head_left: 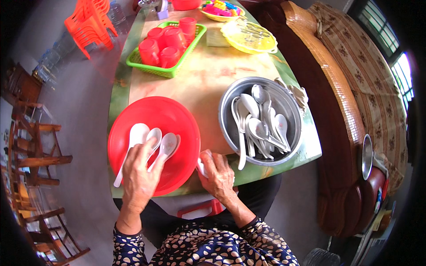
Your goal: The person sits at a table and wipes white ceramic spoons with a white cloth. They pick up spoons one by one from a metal bowl, dry them thoroughly, and place them into a red plastic bowl. The process is repeated for multiple spoons throughout the clip.
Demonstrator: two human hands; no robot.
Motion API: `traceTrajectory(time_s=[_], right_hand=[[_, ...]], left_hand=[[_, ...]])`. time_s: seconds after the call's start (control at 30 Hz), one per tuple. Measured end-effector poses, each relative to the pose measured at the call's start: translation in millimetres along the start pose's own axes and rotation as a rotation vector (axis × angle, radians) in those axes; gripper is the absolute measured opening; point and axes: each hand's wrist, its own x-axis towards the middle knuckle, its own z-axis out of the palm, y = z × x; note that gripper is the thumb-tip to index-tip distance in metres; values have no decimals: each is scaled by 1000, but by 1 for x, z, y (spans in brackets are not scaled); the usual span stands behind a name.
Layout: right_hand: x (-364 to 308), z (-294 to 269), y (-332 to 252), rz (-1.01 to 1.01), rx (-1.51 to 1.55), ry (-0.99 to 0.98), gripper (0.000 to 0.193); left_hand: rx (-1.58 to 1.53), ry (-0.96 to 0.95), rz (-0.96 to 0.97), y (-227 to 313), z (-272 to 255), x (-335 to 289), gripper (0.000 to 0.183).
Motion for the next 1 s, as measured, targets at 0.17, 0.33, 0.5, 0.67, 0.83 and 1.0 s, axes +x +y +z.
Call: traceTrajectory(time_s=[0.17,0.33,0.5,0.67,0.83,1.0], right_hand=[[-5,-6,1,-29,87,-47,53],[-9,-9,4,138,193,-113,42],[-27,-20,17,-21,98,-82,49],[-43,-3,27,-100,288,250,46],[-39,-29,21,-45,380,306,40],[-53,-51,26,-40,286,330,35]], left_hand=[[-149,-158,143,51,47,-1,21],[-108,-283,245,78,82,1,23],[-84,-325,277,80,98,3,26],[-196,-465,175,85,100,7,20],[-411,-339,46,75,100,5,13],[-434,-150,122,59,96,-33,12]])
